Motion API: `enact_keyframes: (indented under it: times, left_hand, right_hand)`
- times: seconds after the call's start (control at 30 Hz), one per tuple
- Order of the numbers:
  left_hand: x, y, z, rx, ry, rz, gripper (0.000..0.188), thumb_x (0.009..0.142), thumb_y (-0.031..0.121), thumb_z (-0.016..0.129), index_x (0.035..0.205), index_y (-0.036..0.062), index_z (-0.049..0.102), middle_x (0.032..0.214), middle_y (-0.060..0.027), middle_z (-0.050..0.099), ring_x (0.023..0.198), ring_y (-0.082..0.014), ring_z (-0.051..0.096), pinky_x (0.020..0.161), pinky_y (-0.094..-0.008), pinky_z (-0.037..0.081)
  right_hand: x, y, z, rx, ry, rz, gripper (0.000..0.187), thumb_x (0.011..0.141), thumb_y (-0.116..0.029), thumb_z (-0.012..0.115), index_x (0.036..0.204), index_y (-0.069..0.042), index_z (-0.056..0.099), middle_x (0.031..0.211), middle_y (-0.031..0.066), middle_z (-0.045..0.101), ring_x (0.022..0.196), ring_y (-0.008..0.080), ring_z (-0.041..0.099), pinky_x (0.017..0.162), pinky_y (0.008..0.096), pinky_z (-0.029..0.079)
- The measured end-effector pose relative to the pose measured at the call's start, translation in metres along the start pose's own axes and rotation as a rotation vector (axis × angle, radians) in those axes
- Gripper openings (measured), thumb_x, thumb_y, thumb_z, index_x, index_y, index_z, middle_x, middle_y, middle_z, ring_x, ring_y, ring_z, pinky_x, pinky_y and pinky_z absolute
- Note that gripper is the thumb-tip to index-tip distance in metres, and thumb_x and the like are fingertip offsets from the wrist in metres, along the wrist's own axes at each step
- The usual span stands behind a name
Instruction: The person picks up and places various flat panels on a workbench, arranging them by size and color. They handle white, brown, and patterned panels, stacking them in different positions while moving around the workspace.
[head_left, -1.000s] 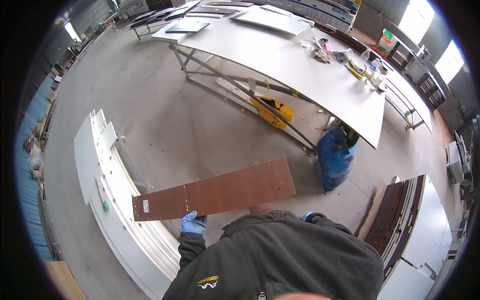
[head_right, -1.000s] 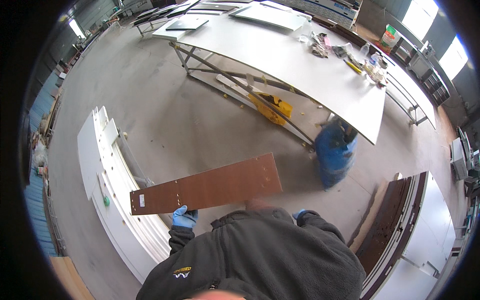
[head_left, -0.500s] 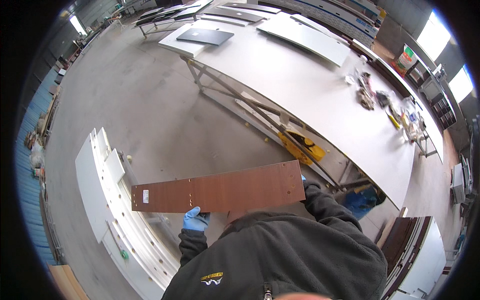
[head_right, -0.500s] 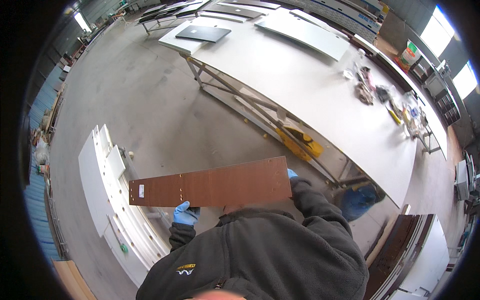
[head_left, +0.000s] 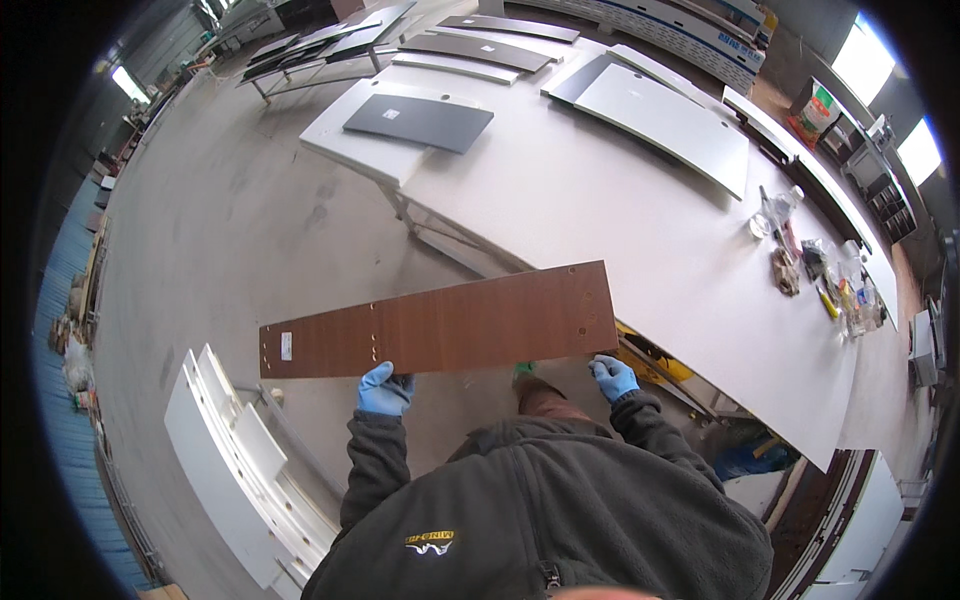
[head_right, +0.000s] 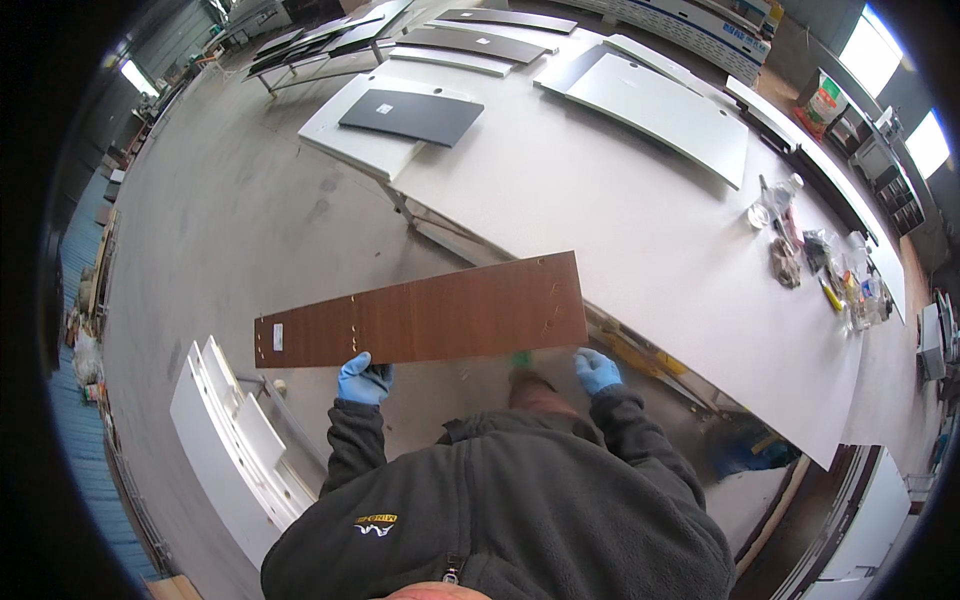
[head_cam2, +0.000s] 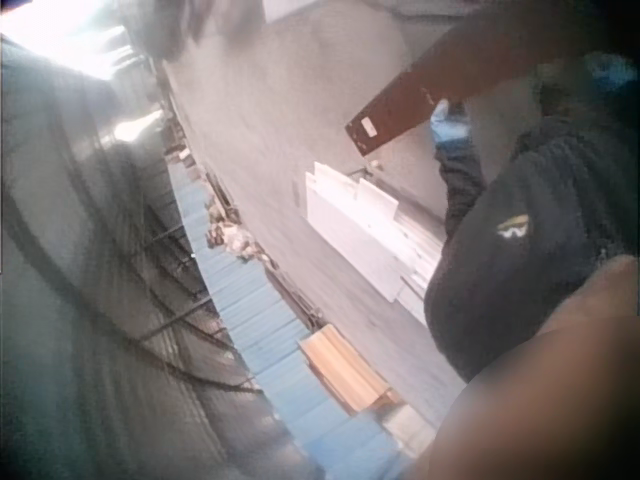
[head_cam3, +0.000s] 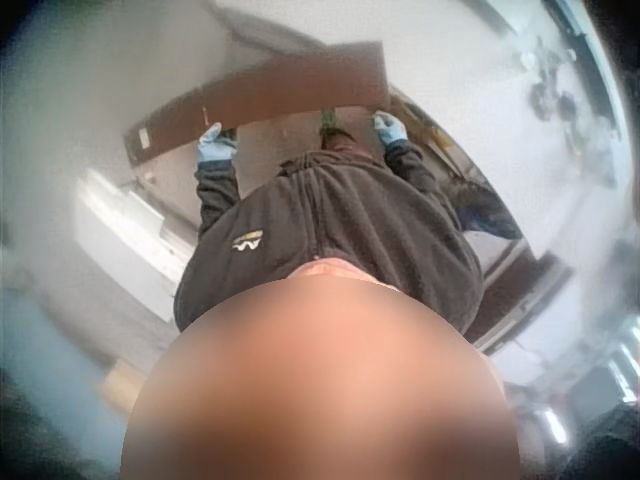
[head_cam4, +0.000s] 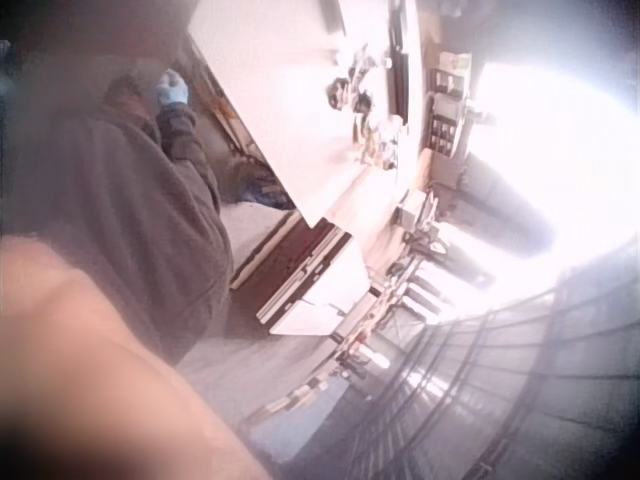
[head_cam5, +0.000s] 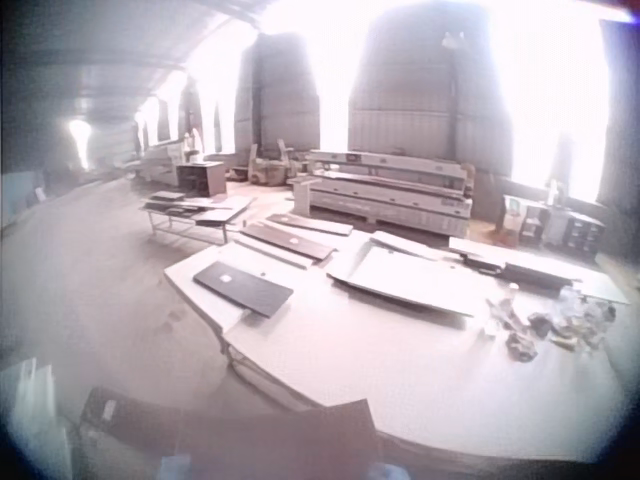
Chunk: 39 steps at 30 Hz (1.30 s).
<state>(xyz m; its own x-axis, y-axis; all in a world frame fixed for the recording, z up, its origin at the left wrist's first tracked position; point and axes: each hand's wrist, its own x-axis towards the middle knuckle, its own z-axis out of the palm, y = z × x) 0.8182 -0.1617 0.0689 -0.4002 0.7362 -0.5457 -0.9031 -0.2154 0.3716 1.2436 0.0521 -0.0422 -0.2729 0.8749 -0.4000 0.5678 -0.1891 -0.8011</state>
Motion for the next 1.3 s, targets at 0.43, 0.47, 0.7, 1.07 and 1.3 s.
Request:
enact_keyframes:
  times: [0.43,0.47,0.7,1.07,1.3]
  left_hand:
    - [0.354,0.149,0.235,0.223,-0.138,-0.06,0.031,0.085,-0.001,0.067,0.115,0.0011,0.066,0.117,-0.0133,0.07,0.11,-0.0296,0.066,0.104,-0.0432,0.053]
    - [0.385,0.158,0.251,0.219,-0.148,-0.079,0.031,0.084,-0.001,0.067,0.115,0.0009,0.066,0.117,-0.0133,0.07,0.11,-0.0298,0.066,0.104,-0.043,0.053]
    - [0.594,0.208,0.345,0.216,-0.172,-0.223,0.035,0.085,-0.002,0.066,0.119,-0.0008,0.062,0.122,-0.0161,0.067,0.113,-0.0321,0.065,0.105,-0.0441,0.052]
    - [0.95,0.253,0.505,0.322,-0.234,-0.291,0.016,0.086,0.0,0.065,0.102,0.0,0.069,0.105,-0.0122,0.072,0.095,-0.0274,0.069,0.093,-0.0388,0.058]
    - [1.09,0.223,0.566,0.34,-0.156,-0.3,0.02,0.085,0.0,0.066,0.105,0.0004,0.068,0.105,-0.013,0.072,0.094,-0.0299,0.069,0.089,-0.0429,0.06]
  right_hand:
    - [0.319,-0.196,0.04,-0.096,0.185,-0.202,0.03,0.096,-0.028,0.059,0.113,-0.005,0.069,0.106,0.0214,0.071,0.102,0.0357,0.068,0.089,0.0413,0.052]
    - [0.34,-0.208,0.046,-0.109,0.192,-0.259,0.031,0.096,-0.027,0.059,0.115,-0.005,0.069,0.109,0.0209,0.071,0.106,0.036,0.067,0.092,0.0411,0.052]
    - [0.465,-0.26,0.093,-0.303,0.419,-0.311,0.033,0.093,-0.016,0.061,0.123,-0.003,0.065,0.124,0.02,0.067,0.114,0.0342,0.066,0.098,0.039,0.052]
    - [0.596,-0.346,0.174,-0.723,0.819,-0.004,0.052,0.087,-0.031,0.058,0.128,-0.001,0.05,0.15,0.0258,0.042,0.138,0.0459,0.038,0.115,0.0581,0.026]
    - [0.605,-0.352,0.169,-0.685,0.735,0.104,0.057,0.095,-0.04,0.05,0.135,0.001,0.047,0.154,0.0277,0.037,0.144,0.0449,0.033,0.118,0.0571,0.022]
